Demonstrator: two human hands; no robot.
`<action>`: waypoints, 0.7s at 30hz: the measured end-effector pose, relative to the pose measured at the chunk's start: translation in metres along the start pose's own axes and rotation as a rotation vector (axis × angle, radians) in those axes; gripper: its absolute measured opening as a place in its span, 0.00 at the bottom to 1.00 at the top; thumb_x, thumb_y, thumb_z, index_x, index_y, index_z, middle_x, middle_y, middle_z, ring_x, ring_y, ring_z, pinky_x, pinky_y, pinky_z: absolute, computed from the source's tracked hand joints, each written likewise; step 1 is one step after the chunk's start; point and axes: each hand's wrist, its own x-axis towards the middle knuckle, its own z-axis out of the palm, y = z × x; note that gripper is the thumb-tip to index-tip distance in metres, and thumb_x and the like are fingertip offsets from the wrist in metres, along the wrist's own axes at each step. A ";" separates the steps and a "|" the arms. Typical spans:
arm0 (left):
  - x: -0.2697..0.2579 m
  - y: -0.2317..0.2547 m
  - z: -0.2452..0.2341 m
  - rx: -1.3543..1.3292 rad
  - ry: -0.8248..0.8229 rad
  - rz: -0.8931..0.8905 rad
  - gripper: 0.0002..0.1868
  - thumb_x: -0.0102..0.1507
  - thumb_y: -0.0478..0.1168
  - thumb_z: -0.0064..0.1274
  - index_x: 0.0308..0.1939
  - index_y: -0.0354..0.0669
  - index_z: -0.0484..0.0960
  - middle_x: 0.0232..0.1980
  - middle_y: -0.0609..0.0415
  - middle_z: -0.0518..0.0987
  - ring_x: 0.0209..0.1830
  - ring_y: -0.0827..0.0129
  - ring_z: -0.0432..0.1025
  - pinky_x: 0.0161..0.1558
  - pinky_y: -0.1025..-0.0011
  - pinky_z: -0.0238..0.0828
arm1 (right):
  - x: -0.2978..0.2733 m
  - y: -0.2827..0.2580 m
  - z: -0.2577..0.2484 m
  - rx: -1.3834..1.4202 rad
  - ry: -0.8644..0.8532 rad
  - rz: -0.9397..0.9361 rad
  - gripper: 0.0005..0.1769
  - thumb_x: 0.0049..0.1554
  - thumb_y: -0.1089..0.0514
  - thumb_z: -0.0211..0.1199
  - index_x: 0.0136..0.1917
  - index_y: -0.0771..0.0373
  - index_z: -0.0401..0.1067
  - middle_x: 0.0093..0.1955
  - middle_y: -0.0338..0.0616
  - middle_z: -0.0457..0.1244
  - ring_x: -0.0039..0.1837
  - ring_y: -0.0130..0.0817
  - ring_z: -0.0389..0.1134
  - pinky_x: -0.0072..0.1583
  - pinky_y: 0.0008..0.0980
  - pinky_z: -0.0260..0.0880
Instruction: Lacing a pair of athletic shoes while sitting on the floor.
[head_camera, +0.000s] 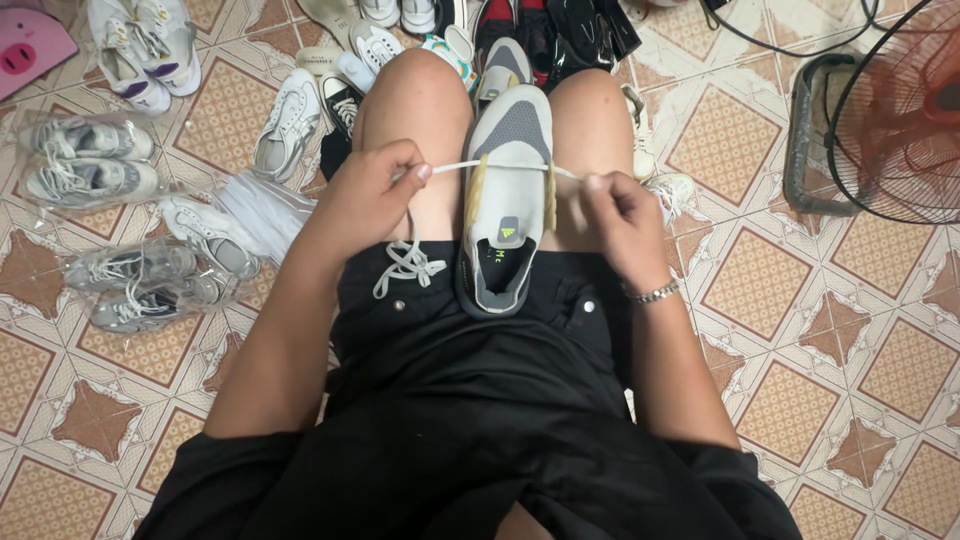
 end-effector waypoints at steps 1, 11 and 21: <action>-0.002 0.002 -0.004 -0.064 -0.028 -0.013 0.11 0.70 0.41 0.49 0.39 0.36 0.77 0.31 0.46 0.79 0.30 0.59 0.75 0.36 0.63 0.69 | -0.002 0.008 -0.006 0.039 0.020 0.015 0.13 0.67 0.54 0.61 0.46 0.66 0.74 0.39 0.33 0.64 0.43 0.19 0.61 0.47 0.23 0.62; -0.055 0.109 -0.063 -0.777 -0.070 0.404 0.16 0.78 0.43 0.41 0.37 0.39 0.71 0.56 0.43 0.78 0.63 0.61 0.71 0.72 0.59 0.63 | -0.054 -0.085 -0.078 0.607 0.050 -0.211 0.19 0.72 0.54 0.52 0.41 0.66 0.65 0.51 0.46 0.62 0.50 0.32 0.62 0.58 0.33 0.63; -0.099 0.128 -0.146 -1.111 0.051 0.480 0.11 0.74 0.41 0.46 0.40 0.41 0.79 0.44 0.45 0.82 0.49 0.57 0.79 0.62 0.49 0.71 | -0.095 -0.085 -0.116 0.897 0.032 -0.494 0.21 0.77 0.51 0.51 0.44 0.64 0.68 0.45 0.47 0.62 0.50 0.40 0.64 0.64 0.42 0.65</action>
